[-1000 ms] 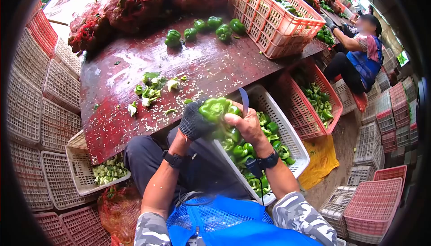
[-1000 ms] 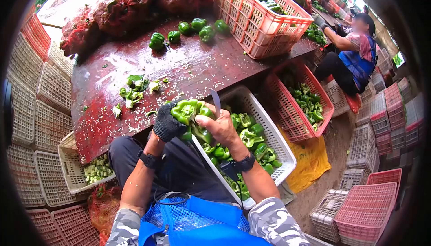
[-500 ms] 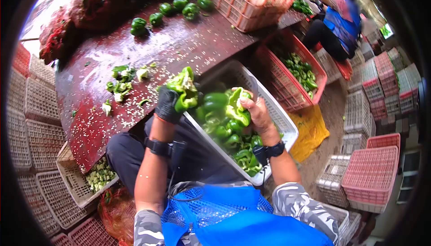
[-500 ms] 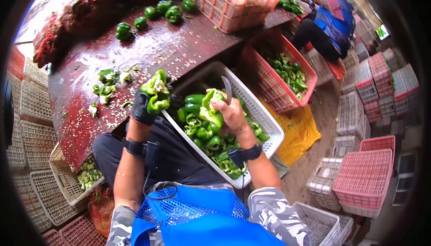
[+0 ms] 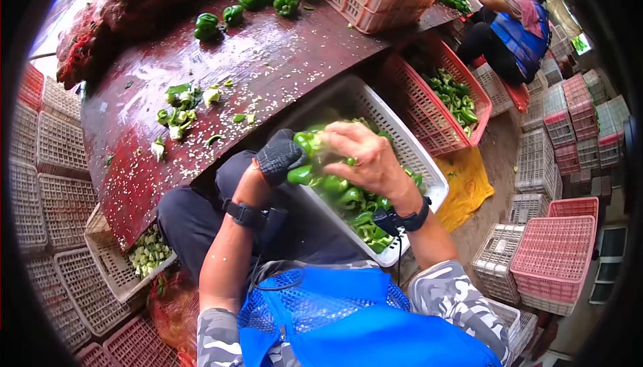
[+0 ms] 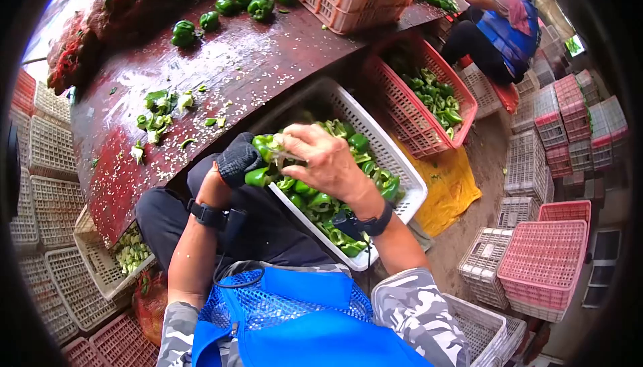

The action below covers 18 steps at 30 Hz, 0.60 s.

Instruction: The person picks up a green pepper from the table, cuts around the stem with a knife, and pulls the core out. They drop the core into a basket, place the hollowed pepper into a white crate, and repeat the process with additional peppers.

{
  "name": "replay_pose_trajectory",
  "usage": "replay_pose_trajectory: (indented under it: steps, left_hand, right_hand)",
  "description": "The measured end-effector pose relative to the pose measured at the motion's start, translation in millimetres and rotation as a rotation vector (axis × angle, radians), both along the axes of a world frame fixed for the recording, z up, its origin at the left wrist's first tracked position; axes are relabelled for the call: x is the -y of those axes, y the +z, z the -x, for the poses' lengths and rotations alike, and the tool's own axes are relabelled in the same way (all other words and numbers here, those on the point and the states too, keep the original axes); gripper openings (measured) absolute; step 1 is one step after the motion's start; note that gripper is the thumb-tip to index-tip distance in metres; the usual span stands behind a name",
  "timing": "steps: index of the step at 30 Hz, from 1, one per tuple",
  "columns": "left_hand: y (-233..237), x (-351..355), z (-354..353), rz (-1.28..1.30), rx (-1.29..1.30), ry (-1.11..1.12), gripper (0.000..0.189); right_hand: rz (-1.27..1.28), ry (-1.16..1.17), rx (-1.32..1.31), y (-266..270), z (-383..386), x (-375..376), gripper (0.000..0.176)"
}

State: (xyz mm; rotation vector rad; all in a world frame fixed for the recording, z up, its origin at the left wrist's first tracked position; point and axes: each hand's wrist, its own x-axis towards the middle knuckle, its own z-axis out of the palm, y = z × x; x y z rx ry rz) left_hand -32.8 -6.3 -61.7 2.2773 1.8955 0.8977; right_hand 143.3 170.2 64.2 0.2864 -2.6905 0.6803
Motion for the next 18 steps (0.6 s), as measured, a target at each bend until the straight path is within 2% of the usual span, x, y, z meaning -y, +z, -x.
replay_pose_trajectory:
  steps: [1, 6, 8, 9, 10, 12, 13, 14, 16, 18]
  left_hand:
    - [6, 2, -2, -0.049, 0.123, -0.016, 0.015]
    - [-4, 9, -3, -0.016, 0.134, -0.015, 0.015]
    - [-5, 8, -4, -0.192, 0.142, -0.032, 0.015]
    - [-3, 8, -4, -0.134, 0.237, -0.058, 0.015]
    - [-2, 10, -3, -0.137, 0.234, -0.055, 0.015]
    - [-13, 14, -1, -0.165, 0.051, 0.047, 0.014]
    - [-32, 9, 1, -0.116, 0.291, 0.071, 0.015]
    - [-28, 9, 0, -0.116, 0.288, 0.074, 0.015]
    - [-18, 9, -2, -0.133, 0.029, 0.156, 0.019]
    - [-7, 13, -4, -0.066, 0.046, 0.168, 0.018]
  right_hand:
    - [-0.011, 0.021, -0.018, -2, 6, 5, 0.053]
    - [-0.101, 0.046, -0.055, -11, 15, 13, 0.053]
    - [-0.151, 0.057, -0.016, -12, 15, 15, 0.050]
    - [-0.154, 0.067, -0.007, -12, 15, 16, 0.046]
    - [-0.156, 0.071, -0.009, -12, 16, 16, 0.046]
    - [-0.168, 0.082, 0.003, -16, 17, 17, 0.045]
    - [-0.146, 0.108, -0.037, -18, 20, 17, 0.047]
    - [-0.147, 0.110, -0.041, -20, 21, 17, 0.047]
    - [-0.159, 0.120, -0.055, -24, 23, 19, 0.046]
    - [-0.143, 0.131, -0.072, -28, 26, 19, 0.044]
